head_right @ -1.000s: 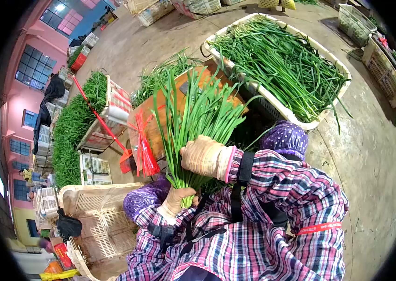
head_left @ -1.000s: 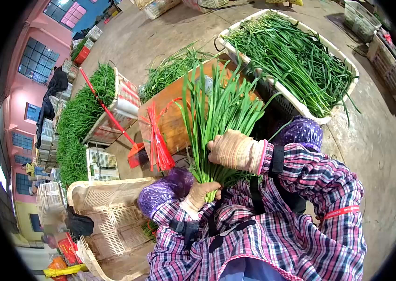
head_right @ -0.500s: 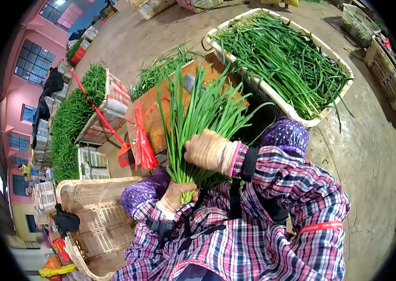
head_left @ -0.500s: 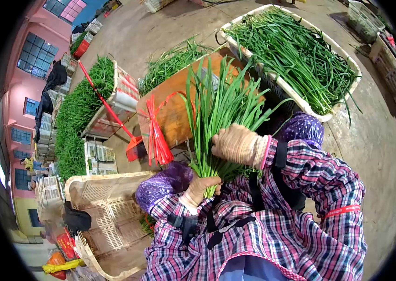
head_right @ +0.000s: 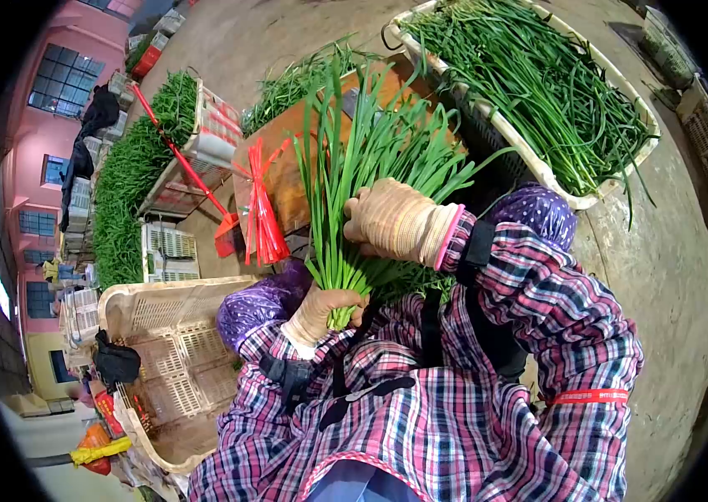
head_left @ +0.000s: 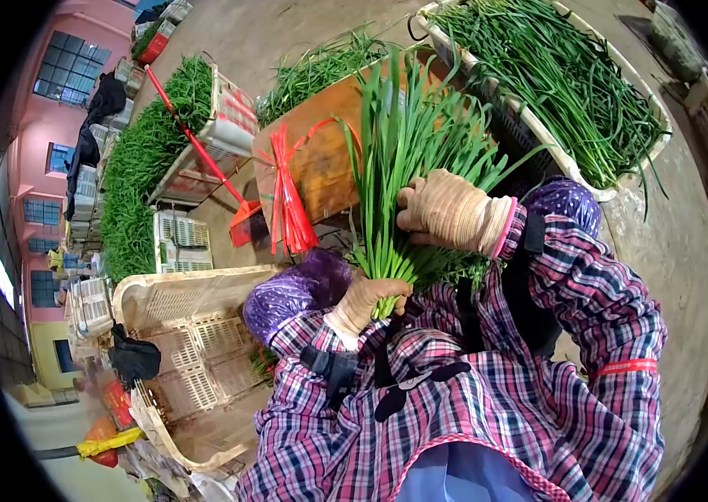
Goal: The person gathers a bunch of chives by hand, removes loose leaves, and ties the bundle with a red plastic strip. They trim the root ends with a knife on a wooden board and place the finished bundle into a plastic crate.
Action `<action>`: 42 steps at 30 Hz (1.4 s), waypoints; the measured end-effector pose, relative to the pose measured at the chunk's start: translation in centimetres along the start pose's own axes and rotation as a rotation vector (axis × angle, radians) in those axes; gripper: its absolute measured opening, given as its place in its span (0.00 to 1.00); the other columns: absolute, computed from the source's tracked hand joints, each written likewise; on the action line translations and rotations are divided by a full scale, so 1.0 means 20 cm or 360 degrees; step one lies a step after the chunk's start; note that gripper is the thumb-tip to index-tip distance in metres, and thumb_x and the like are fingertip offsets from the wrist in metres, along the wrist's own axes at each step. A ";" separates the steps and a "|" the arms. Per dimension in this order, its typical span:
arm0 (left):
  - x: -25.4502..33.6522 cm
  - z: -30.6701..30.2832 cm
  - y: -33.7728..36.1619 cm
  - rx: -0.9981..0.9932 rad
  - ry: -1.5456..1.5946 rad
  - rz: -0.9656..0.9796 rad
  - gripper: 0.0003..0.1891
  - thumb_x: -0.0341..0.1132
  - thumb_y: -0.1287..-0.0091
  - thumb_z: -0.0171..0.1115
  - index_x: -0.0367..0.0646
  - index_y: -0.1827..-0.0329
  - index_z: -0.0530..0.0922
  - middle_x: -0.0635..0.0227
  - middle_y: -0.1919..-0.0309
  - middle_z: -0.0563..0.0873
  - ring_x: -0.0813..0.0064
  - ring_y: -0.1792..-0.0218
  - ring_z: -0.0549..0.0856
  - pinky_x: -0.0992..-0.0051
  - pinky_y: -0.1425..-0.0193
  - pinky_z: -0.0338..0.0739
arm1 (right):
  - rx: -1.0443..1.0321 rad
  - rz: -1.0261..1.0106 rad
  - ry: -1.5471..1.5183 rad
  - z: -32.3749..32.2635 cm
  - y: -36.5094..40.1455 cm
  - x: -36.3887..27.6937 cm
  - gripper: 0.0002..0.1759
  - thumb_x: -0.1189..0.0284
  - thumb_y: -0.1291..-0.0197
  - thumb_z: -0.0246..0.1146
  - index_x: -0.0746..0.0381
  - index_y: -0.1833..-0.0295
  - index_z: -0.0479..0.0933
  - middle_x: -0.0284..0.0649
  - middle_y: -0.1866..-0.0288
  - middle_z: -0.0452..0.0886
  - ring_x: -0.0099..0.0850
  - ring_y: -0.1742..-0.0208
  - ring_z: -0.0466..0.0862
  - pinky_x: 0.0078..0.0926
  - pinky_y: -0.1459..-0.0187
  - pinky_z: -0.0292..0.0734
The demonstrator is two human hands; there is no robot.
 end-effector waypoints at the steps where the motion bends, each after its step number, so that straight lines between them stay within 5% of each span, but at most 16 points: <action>1: -0.01 0.00 0.00 0.0003 0.0004 -0.0003 0.09 0.27 0.44 0.62 0.32 0.61 0.78 0.63 0.74 0.82 0.75 0.79 0.82 0.76 0.74 0.79 | -0.0053 -0.0004 0.0046 0.01 -0.01 -0.01 0.13 0.57 0.47 0.63 0.54 0.63 0.79 0.37 0.59 0.76 0.38 0.55 0.78 0.39 0.58 0.75; 7: -0.08 -0.05 -0.02 0.0001 0.0067 -0.0171 0.10 0.29 0.43 0.65 0.31 0.63 0.79 0.63 0.75 0.83 0.74 0.77 0.83 0.76 0.73 0.80 | -0.0083 -0.0102 0.0244 0.02 -0.01 -0.05 0.08 0.62 0.52 0.63 0.54 0.70 0.79 0.34 0.67 0.77 0.36 0.61 0.80 0.36 0.63 0.76; 13: -0.13 -0.08 -0.05 0.0077 0.0141 -0.0268 0.10 0.28 0.44 0.63 0.31 0.62 0.79 0.61 0.75 0.83 0.72 0.78 0.84 0.73 0.74 0.81 | -0.0068 0.0153 0.0155 0.05 -0.06 -0.08 0.09 0.66 0.51 0.62 0.59 0.72 0.81 0.37 0.78 0.80 0.37 0.73 0.83 0.35 0.74 0.77; 17: -0.19 -0.14 -0.08 0.0000 0.0329 -0.0243 0.14 0.27 0.48 0.63 0.27 0.59 0.78 0.54 0.74 0.84 0.64 0.77 0.85 0.70 0.73 0.83 | -0.0143 0.0068 0.0231 -0.05 -0.05 -0.18 0.08 0.67 0.52 0.63 0.59 0.72 0.82 0.37 0.76 0.82 0.35 0.72 0.84 0.32 0.77 0.77; 18: -0.19 -0.15 -0.07 -0.0249 0.0327 -0.0207 0.15 0.34 0.38 0.60 0.29 0.56 0.79 0.60 0.71 0.85 0.70 0.72 0.85 0.75 0.65 0.80 | -0.0169 0.0068 0.0255 -0.04 -0.04 -0.19 0.08 0.67 0.52 0.63 0.59 0.71 0.82 0.37 0.76 0.82 0.35 0.72 0.85 0.32 0.76 0.78; 21: -0.19 -0.16 -0.06 -0.0228 0.0286 -0.0179 0.17 0.33 0.37 0.57 0.26 0.53 0.78 0.58 0.69 0.84 0.68 0.71 0.85 0.75 0.64 0.80 | -0.0175 0.0053 0.0254 -0.07 -0.03 -0.20 0.07 0.68 0.52 0.64 0.59 0.70 0.82 0.37 0.73 0.83 0.36 0.69 0.85 0.33 0.75 0.78; 22: -0.20 -0.17 -0.06 0.0040 0.0460 -0.0233 0.21 0.25 0.50 0.61 0.27 0.52 0.74 0.52 0.71 0.83 0.60 0.77 0.84 0.66 0.73 0.83 | -0.0245 0.0111 0.0207 -0.06 -0.03 -0.20 0.07 0.68 0.51 0.64 0.59 0.69 0.82 0.36 0.72 0.83 0.36 0.67 0.86 0.33 0.74 0.79; 25: -0.21 -0.17 -0.07 -0.0207 0.0309 -0.0052 0.15 0.32 0.37 0.57 0.27 0.54 0.79 0.60 0.69 0.85 0.71 0.71 0.85 0.76 0.64 0.80 | -0.0486 0.0210 0.0125 -0.06 -0.04 -0.21 0.07 0.69 0.50 0.64 0.59 0.66 0.82 0.35 0.70 0.83 0.36 0.63 0.86 0.34 0.69 0.80; 30: -0.10 -0.09 -0.04 -0.0014 0.0164 -0.0119 0.13 0.37 0.38 0.66 0.35 0.60 0.82 0.67 0.71 0.84 0.75 0.71 0.83 0.78 0.65 0.77 | -0.0504 0.0152 0.0104 -0.04 -0.07 -0.26 0.09 0.68 0.50 0.63 0.57 0.63 0.83 0.34 0.67 0.83 0.34 0.60 0.85 0.33 0.65 0.79; 33: -0.10 -0.10 -0.03 0.0140 0.0266 -0.0115 0.10 0.24 0.46 0.66 0.33 0.60 0.81 0.61 0.64 0.85 0.70 0.67 0.85 0.72 0.66 0.81 | -0.0515 0.0186 0.0115 -0.05 -0.08 -0.27 0.09 0.68 0.49 0.62 0.57 0.63 0.83 0.34 0.66 0.83 0.34 0.60 0.84 0.34 0.64 0.78; 39: -0.12 -0.10 -0.04 0.0131 0.0350 -0.0082 0.17 0.26 0.42 0.63 0.34 0.49 0.77 0.61 0.60 0.84 0.71 0.60 0.84 0.70 0.57 0.80 | -0.0384 0.0153 0.0208 0.00 -0.10 -0.26 0.10 0.66 0.48 0.62 0.57 0.64 0.83 0.33 0.66 0.82 0.34 0.58 0.83 0.34 0.65 0.76; 42: -0.07 -0.07 -0.05 0.0153 0.0339 0.0037 0.17 0.28 0.40 0.59 0.33 0.47 0.75 0.61 0.61 0.84 0.69 0.63 0.84 0.69 0.60 0.81 | -0.0355 0.0198 0.0196 0.01 -0.11 -0.25 0.09 0.64 0.48 0.62 0.56 0.65 0.82 0.33 0.65 0.81 0.32 0.59 0.83 0.31 0.65 0.74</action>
Point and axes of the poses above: each hand's wrist, its own y-axis away from the middle knuckle, its own z-axis out of the palm, x = y × z, the point moved 4 cm from there along -y, towards the middle knuckle
